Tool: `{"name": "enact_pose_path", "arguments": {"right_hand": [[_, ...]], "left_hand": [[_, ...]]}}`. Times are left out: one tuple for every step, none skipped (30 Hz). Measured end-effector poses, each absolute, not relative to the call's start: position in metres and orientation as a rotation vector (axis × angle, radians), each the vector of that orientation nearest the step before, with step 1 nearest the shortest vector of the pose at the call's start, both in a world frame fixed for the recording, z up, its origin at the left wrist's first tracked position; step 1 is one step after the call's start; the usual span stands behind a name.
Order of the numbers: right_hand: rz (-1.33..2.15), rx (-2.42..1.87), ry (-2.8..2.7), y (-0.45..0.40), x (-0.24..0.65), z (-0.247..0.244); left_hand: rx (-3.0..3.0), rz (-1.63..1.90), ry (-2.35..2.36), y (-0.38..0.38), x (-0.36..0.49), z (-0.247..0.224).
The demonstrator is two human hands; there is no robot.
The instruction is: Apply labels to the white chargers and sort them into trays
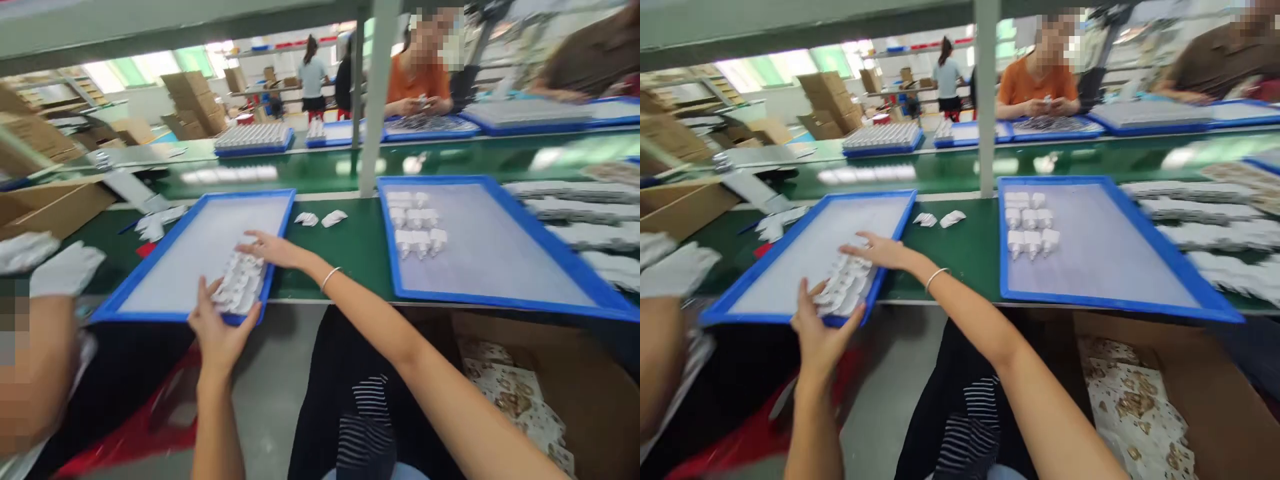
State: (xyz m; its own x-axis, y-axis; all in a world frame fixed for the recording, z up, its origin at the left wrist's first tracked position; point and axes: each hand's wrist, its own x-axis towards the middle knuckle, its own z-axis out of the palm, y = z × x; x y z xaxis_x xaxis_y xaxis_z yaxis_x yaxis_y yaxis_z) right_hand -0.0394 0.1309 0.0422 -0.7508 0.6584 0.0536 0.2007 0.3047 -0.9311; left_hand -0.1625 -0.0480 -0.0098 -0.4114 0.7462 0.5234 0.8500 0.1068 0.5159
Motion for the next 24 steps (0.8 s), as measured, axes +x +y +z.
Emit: {"name": "enact_pose_path", "arguments": {"right_hand": [[1.461, -0.743, -2.138, 0.131, -0.041, 0.038], [1.478, -0.724, -2.126, 0.132, -0.042, 0.033], [1.494, -0.702, -2.116, 0.133, -0.044, 0.027], [1.503, -0.684, -2.106, 0.134, -0.045, 0.023], [1.509, -0.671, -2.099, 0.135, -0.046, 0.019], [1.510, -0.663, -2.092, 0.135, -0.045, 0.016], [1.507, -0.661, -2.086, 0.135, -0.044, 0.015], [1.502, -0.662, -2.082, 0.134, -0.043, 0.014], [1.498, -0.665, -2.079, 0.133, -0.041, 0.014], [1.495, -0.668, -2.077, 0.132, -0.040, 0.015], [1.495, -0.668, -2.076, 0.131, -0.038, 0.016], [1.498, -0.666, -2.076, 0.131, -0.038, 0.017], [1.502, -0.661, -2.075, 0.130, -0.038, 0.018], [1.507, -0.658, -2.073, 0.130, -0.038, 0.019], [1.506, -0.660, -2.068, 0.129, -0.039, 0.021], [1.495, -0.673, -2.059, 0.128, -0.039, 0.023], [1.472, -0.700, -2.044, 0.126, -0.039, 0.025], [1.438, -0.740, -2.024, 0.122, -0.037, 0.028], [1.384, -0.781, -2.002, 0.118, -0.032, 0.032], [1.309, -0.813, -1.982, 0.112, -0.025, 0.036], [1.225, -0.829, -1.967, 0.104, -0.015, 0.040], [1.104, -0.799, -1.970, 0.095, -0.002, 0.044], [0.991, -0.747, -1.975, 0.084, 0.014, 0.047], [0.905, -0.685, -1.988, 0.072, 0.031, 0.051]], "left_hand": [[-1.643, -1.216, -2.215, -0.050, -0.161, -0.011], [-1.656, -1.218, -2.228, -0.052, -0.160, -0.012], [-1.671, -1.220, -2.232, -0.053, -0.159, -0.012], [-1.679, -1.218, -2.242, -0.055, -0.158, -0.013], [-1.680, -1.216, -2.255, -0.056, -0.157, -0.014], [-1.678, -1.214, -2.267, -0.057, -0.156, -0.014], [-1.675, -1.213, -2.278, -0.059, -0.155, -0.014], [-1.670, -1.215, -2.285, -0.060, -0.153, -0.013], [-1.668, -1.218, -2.288, -0.061, -0.152, -0.013], [-1.670, -1.224, -2.288, -0.061, -0.150, -0.012], [-1.673, -1.229, -2.285, -0.061, -0.149, -0.012], [-1.674, -1.235, -2.281, -0.061, -0.149, -0.011], [-1.674, -1.239, -2.276, -0.061, -0.149, -0.012], [-1.674, -1.244, -2.271, -0.061, -0.149, -0.012], [-1.672, -1.252, -2.266, -0.060, -0.150, -0.013], [-1.675, -1.266, -2.259, -0.061, -0.152, -0.014], [-1.687, -1.287, -2.244, -0.061, -0.154, -0.014], [-1.709, -1.312, -2.221, -0.062, -0.155, -0.015], [-1.735, -1.337, -2.188, -0.064, -0.157, -0.015], [-1.760, -1.345, -2.151, -0.066, -0.158, -0.014], [-1.773, -1.333, -2.114, -0.068, -0.159, -0.013], [-1.765, -1.295, -2.079, -0.070, -0.159, -0.011], [-1.734, -1.213, -2.067, -0.072, -0.158, -0.009], [-1.693, -1.152, -2.050, -0.072, -0.157, -0.006]]}}
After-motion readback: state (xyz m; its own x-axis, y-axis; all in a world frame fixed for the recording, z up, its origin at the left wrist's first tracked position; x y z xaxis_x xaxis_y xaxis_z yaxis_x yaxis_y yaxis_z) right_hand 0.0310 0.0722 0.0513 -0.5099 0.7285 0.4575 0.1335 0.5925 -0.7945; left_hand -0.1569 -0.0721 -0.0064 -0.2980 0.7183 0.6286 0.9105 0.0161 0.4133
